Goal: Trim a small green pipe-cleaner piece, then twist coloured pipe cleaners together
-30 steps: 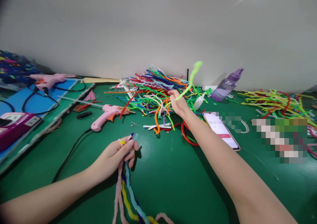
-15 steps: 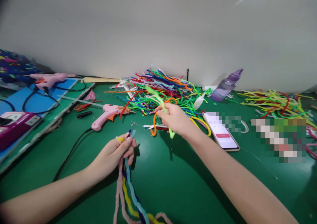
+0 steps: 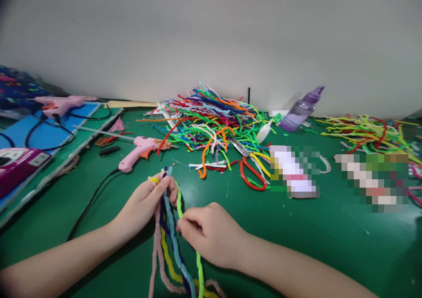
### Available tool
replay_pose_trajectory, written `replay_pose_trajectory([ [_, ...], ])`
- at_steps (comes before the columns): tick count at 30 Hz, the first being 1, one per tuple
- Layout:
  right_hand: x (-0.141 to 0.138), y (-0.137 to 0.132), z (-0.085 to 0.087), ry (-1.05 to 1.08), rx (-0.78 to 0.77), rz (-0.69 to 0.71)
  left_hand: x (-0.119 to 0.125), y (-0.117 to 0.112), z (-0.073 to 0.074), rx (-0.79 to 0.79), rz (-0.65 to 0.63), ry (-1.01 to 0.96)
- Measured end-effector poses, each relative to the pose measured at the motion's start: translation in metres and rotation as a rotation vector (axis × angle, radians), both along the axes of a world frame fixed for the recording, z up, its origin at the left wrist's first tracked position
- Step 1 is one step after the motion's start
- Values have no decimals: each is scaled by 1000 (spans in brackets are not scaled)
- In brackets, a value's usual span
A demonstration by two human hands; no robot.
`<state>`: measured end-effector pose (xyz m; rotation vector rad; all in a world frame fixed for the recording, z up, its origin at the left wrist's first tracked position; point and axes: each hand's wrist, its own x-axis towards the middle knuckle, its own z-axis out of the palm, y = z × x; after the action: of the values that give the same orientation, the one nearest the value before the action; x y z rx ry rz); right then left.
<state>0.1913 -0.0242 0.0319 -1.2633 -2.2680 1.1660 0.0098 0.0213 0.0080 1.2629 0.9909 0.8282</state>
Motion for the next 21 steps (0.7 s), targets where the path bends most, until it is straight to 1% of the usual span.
replay_pose_trajectory([
  [3, 3, 0, -7, -58, 239, 169, 0, 0, 2, 34, 6, 43],
  [6, 5, -1, -19, -110, 514, 311, 0, 0, 1, 27, 6, 5],
  [8, 5, -3, -26, -125, 646, 349, 0, 0, 0, 38, 20, -23],
  [9, 5, -4, -28, -119, 680, 352, 0, 0, -1, 44, 29, -31],
  [12, 4, -7, -29, -76, 698, 283, 0, 0, -2, 63, 42, -22],
  [15, 3, -9, -26, -41, 673, 130, 0, 0, -2, 88, 41, 2],
  [17, 4, -9, -24, -29, 652, 62, 0, 1, -2, 100, 43, 18],
  [19, 4, -8, -24, -20, 647, 60, 0, 0, -1, 76, 43, 12],
  [21, 4, -8, -24, 1, 681, 94, 0, -1, -1, 9, 51, -30],
])
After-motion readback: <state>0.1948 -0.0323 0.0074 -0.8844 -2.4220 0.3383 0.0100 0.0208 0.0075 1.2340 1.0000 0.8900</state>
